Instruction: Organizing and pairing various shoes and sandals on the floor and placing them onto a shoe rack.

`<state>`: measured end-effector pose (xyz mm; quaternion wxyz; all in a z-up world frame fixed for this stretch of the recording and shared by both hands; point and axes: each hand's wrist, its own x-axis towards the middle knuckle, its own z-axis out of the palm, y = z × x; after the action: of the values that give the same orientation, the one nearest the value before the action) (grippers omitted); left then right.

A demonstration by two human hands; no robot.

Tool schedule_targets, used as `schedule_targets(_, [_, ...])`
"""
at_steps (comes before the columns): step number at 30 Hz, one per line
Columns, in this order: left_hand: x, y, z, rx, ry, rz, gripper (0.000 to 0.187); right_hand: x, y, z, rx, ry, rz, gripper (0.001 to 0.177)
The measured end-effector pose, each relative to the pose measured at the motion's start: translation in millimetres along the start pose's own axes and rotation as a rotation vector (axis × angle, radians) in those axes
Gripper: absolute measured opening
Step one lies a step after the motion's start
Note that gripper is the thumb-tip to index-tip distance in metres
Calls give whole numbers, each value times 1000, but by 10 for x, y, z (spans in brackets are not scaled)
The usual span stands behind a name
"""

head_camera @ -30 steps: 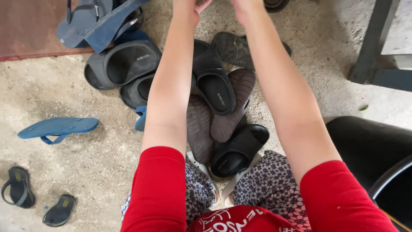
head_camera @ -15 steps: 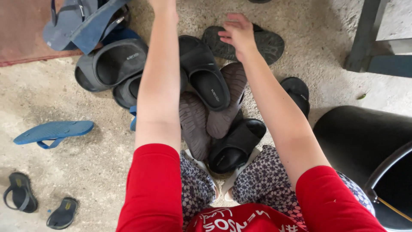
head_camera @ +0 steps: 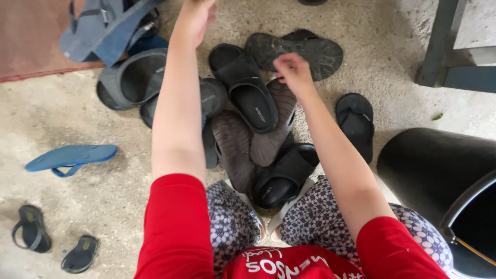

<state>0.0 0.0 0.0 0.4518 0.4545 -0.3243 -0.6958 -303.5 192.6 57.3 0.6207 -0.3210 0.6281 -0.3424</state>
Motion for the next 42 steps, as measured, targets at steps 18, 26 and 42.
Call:
schedule_targets(18, [-2794,962,-468,1950,133,-168,17,-860,-1349,139,-1500,-213,-1,42])
schedule_targets(26, [-2934,1529,212,1933,70,-18,16,-1268,-1781,-389,-1425,-43,-26,51])
schedule_targets(42, [-2507,708,-855,1902,379,-644,44,-1075,-1093,-660,-1180,-41,-200,56])
